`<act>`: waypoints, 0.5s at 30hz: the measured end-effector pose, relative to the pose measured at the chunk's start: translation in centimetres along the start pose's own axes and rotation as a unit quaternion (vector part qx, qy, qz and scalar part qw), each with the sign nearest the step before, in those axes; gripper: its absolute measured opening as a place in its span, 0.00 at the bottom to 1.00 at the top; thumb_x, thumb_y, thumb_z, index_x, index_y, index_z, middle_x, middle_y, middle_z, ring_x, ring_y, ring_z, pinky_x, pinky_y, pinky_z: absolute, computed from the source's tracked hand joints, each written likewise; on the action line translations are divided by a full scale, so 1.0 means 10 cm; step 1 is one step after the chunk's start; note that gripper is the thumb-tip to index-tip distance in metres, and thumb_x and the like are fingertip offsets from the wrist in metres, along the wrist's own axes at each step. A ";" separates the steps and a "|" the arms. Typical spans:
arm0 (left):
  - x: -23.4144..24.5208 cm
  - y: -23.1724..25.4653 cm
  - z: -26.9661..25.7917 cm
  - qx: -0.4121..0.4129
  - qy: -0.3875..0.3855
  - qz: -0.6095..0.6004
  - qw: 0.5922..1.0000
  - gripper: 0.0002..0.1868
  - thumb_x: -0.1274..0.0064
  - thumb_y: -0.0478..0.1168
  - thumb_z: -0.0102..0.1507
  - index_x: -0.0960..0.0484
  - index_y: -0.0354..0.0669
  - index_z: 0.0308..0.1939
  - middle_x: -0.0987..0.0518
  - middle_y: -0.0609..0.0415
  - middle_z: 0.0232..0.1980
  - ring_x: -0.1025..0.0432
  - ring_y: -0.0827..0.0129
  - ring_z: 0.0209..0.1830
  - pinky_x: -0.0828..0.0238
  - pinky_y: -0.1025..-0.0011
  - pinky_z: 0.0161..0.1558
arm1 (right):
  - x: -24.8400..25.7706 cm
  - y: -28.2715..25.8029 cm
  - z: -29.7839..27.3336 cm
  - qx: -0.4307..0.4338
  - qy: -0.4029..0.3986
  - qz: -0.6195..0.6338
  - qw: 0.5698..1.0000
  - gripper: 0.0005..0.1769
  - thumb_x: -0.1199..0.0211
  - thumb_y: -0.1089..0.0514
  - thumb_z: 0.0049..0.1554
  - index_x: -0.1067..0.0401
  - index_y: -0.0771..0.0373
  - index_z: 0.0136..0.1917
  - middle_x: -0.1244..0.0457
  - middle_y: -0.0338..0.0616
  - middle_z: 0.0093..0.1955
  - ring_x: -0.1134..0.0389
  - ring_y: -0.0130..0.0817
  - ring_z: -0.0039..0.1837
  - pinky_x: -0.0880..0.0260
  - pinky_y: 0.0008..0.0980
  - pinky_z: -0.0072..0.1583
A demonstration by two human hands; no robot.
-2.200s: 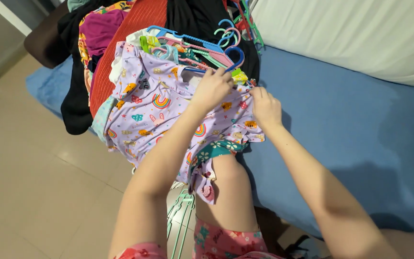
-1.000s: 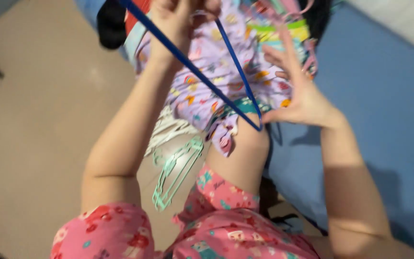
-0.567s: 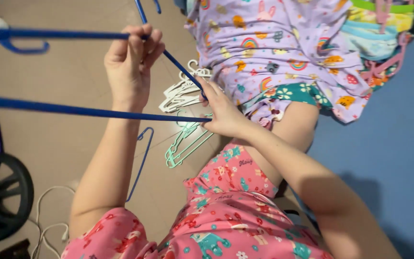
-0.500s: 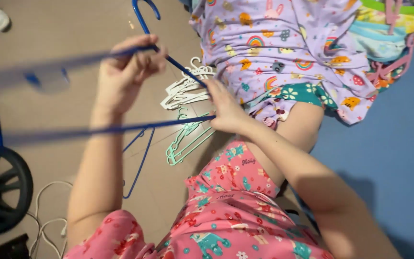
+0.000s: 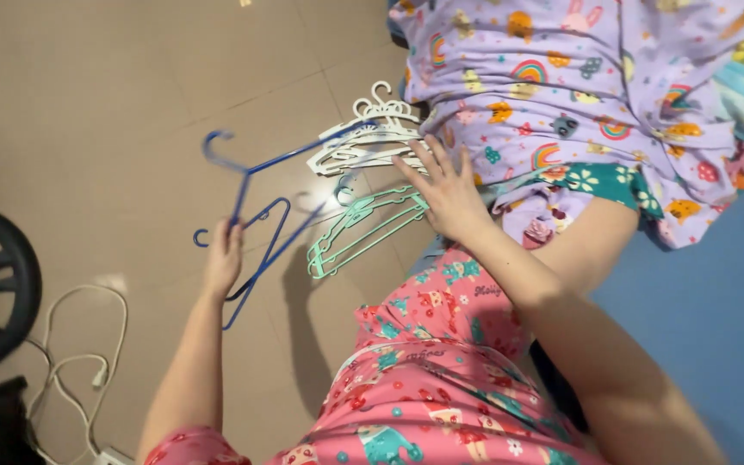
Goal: The recorder is folding and organizing various pieces of clothing on a blue surface, possibly a bed or sofa.
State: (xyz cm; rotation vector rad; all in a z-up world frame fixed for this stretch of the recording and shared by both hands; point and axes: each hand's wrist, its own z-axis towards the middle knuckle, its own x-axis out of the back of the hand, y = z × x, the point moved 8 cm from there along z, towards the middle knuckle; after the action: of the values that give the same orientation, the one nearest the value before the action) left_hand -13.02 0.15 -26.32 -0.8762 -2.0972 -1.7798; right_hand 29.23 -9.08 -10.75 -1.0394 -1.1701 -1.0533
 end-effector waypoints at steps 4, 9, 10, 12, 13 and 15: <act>0.43 -0.95 -0.31 0.069 0.097 0.009 0.993 0.15 0.59 0.48 0.75 0.24 0.45 0.58 0.19 0.51 0.50 0.27 0.68 0.50 0.32 0.67 0.52 | -0.32 -0.35 0.15 0.052 -0.054 0.032 0.997 0.56 0.26 0.53 0.42 0.48 0.49 0.80 0.56 0.50 0.82 0.58 0.53 0.82 0.52 0.71 0.71; 0.77 -1.60 -0.69 0.167 0.168 0.096 0.967 0.15 0.59 0.52 0.74 0.21 0.58 0.58 0.15 0.52 0.47 0.22 0.59 0.40 0.28 0.60 0.46 | -0.53 -1.24 0.41 0.163 -0.104 0.063 0.979 0.46 0.32 0.45 0.53 0.48 0.49 0.79 0.56 0.49 0.81 0.57 0.52 0.81 0.50 0.71 0.71; 0.81 -1.85 -0.72 0.175 0.179 0.094 0.964 0.15 0.59 0.52 0.74 0.21 0.58 0.58 0.15 0.52 0.47 0.22 0.59 0.40 0.28 0.60 0.46 | -0.53 -1.45 0.45 0.178 -0.104 0.063 0.977 0.46 0.32 0.45 0.53 0.48 0.49 0.79 0.56 0.49 0.81 0.57 0.52 0.81 0.50 0.71 0.71; 0.69 -2.37 -0.61 0.255 0.104 0.244 0.930 0.21 0.61 0.57 0.78 0.27 0.62 0.71 0.19 0.42 0.58 0.27 0.44 0.59 0.33 0.47 0.61 | -0.49 -1.75 0.52 0.212 -0.108 0.083 0.968 0.45 0.34 0.44 0.55 0.49 0.48 0.80 0.58 0.46 0.83 0.57 0.50 0.82 0.49 0.70 0.70; 0.70 -2.23 -0.61 0.253 0.107 0.240 0.931 0.21 0.61 0.57 0.78 0.27 0.62 0.71 0.19 0.42 0.58 0.27 0.44 0.59 0.33 0.47 0.61 | -0.45 -1.85 0.55 0.214 -0.107 0.079 0.968 0.45 0.34 0.44 0.55 0.49 0.48 0.80 0.58 0.46 0.83 0.57 0.50 0.82 0.49 0.70 0.70; 0.87 -1.84 -0.60 0.263 0.192 0.373 0.869 0.48 0.41 0.57 0.55 0.39 0.50 0.76 0.38 0.32 0.72 0.47 0.38 0.78 0.57 0.16 0.63 | -0.39 -2.02 0.57 0.234 -0.119 0.077 0.962 0.47 0.35 0.45 0.54 0.52 0.47 0.81 0.61 0.44 0.85 0.59 0.48 0.83 0.49 0.68 0.71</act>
State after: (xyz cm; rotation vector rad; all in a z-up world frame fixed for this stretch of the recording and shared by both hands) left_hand -31.79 -4.44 -35.04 -0.8959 -1.5362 -0.8317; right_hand 8.06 -7.05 -12.66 -0.8745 -1.4213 -0.5003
